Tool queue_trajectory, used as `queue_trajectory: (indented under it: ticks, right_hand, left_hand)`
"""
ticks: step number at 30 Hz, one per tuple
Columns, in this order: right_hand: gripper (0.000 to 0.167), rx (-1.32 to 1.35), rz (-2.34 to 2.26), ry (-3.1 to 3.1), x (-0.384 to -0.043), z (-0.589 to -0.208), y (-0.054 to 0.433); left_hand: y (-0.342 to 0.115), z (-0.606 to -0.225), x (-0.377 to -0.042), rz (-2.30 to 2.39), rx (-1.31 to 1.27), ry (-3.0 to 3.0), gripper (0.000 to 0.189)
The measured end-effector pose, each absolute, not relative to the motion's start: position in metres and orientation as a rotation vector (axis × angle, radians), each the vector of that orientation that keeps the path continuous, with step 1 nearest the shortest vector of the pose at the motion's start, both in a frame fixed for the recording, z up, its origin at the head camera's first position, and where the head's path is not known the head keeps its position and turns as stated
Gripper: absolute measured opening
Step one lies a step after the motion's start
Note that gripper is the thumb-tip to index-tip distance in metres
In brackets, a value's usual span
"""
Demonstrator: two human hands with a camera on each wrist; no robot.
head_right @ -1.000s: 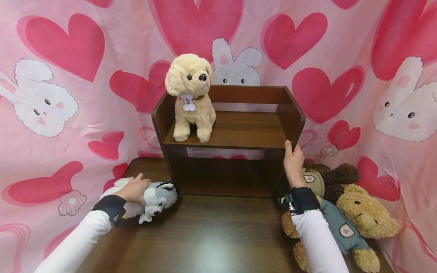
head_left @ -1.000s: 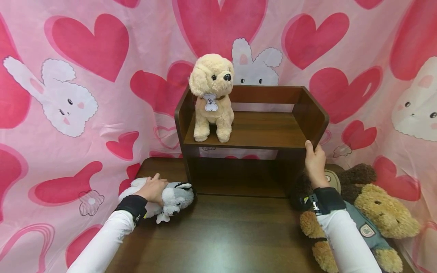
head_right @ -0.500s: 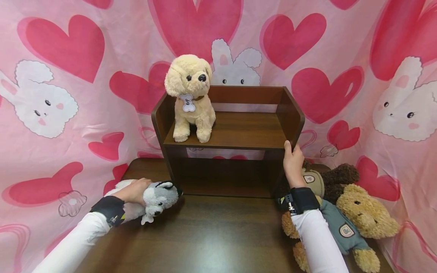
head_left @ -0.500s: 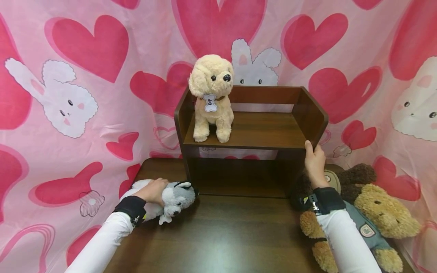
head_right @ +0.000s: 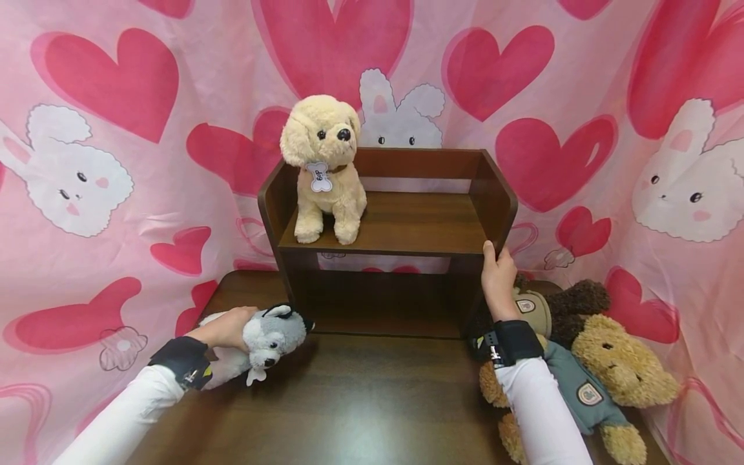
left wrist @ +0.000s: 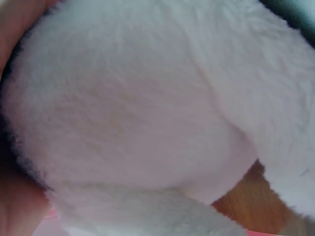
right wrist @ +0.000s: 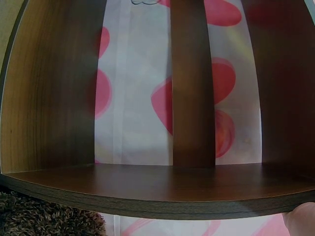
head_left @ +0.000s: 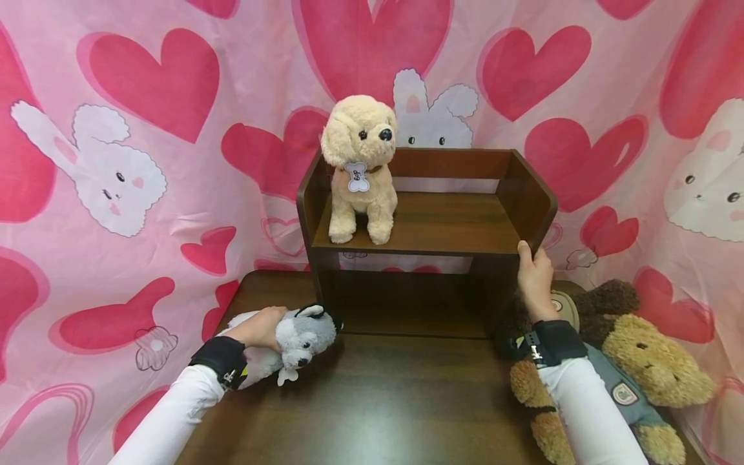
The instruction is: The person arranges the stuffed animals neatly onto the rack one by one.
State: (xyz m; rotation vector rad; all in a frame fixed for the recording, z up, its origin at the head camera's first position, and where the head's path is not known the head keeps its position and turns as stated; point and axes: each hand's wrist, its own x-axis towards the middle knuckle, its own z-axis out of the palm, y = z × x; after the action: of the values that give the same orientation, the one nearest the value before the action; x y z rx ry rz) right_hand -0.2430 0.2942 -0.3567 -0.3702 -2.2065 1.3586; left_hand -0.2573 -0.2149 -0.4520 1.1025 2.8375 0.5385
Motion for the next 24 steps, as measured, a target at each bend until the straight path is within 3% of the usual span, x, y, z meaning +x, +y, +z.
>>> queue_trajectory:
  ticks: [24]
  right_hand:
    - [0.047,-0.372,1.337,-2.198,-0.2441,-0.3624,0.2924]
  left_hand:
    - [-0.2133,-0.4476,-0.2522,0.854,0.969,2.780,0.062]
